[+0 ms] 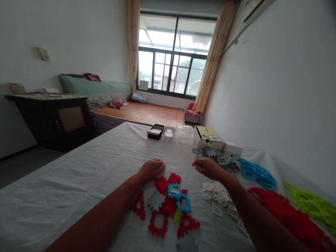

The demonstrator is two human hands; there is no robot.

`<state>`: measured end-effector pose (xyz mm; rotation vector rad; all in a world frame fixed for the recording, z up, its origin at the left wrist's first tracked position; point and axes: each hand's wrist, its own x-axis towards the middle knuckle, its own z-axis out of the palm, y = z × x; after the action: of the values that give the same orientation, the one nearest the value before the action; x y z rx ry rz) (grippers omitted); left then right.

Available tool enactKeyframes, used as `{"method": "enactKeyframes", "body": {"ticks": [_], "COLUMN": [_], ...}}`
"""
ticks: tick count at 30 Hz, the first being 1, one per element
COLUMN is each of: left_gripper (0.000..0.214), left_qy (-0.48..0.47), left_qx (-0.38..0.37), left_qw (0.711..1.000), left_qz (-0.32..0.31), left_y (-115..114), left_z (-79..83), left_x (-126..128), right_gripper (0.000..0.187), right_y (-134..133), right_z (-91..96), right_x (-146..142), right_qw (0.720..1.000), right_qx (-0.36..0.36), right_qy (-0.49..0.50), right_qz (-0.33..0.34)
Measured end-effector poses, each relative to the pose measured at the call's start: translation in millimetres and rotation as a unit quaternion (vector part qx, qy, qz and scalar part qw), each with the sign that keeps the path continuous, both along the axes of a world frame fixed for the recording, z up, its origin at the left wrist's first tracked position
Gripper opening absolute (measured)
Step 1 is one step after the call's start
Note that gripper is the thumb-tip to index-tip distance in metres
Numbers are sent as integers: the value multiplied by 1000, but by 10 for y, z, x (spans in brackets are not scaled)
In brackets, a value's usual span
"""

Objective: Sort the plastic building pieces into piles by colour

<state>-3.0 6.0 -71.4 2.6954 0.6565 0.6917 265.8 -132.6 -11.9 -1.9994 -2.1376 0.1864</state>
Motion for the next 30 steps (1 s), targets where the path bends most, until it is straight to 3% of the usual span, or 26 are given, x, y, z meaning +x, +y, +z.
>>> {"method": "enactKeyframes", "body": {"ticks": [3, 5, 8, 11, 14, 17, 23, 27, 30], "left_gripper": [32, 32, 31, 31, 32, 32, 32, 32, 31], "left_qy": [3, 4, 5, 4, 6, 8, 12, 8, 11], "left_qx": [-1, 1, 2, 0, -1, 1, 3, 3, 3], "left_qw": [1000, 1000, 1000, 1000, 1000, 1000, 1000, 1000, 1000], "left_qz": [-2, -3, -3, 4, 8, 5, 1, 6, 6], "left_y": [5, 0, -13, -24, -31, -36, -39, -22, -9], "left_z": [-13, -14, -1, 18, 35, 47, 61, 38, 12], "left_x": [16, 27, 30, 13, -6, -10, 3, -1, 2], "right_gripper": [27, 28, 29, 33, 46, 45, 32, 19, 14], "right_y": [-182, -213, -92, 138, 357, 504, 515, 295, 45], "right_z": [94, 95, 1, -138, -233, -255, -184, -41, 93], "right_x": [273, 286, 40, -355, -652, -727, -586, -440, -212], "right_qw": [993, 997, 998, 992, 982, 975, 989, 998, 993], "right_qx": [-104, -66, 32, 68, 71, 31, -23, -28, -100], "right_qy": [35, 36, 43, 47, 27, 3, -47, 8, 31], "right_qz": [34, 18, 13, 90, 173, 218, 141, 60, 48]}}
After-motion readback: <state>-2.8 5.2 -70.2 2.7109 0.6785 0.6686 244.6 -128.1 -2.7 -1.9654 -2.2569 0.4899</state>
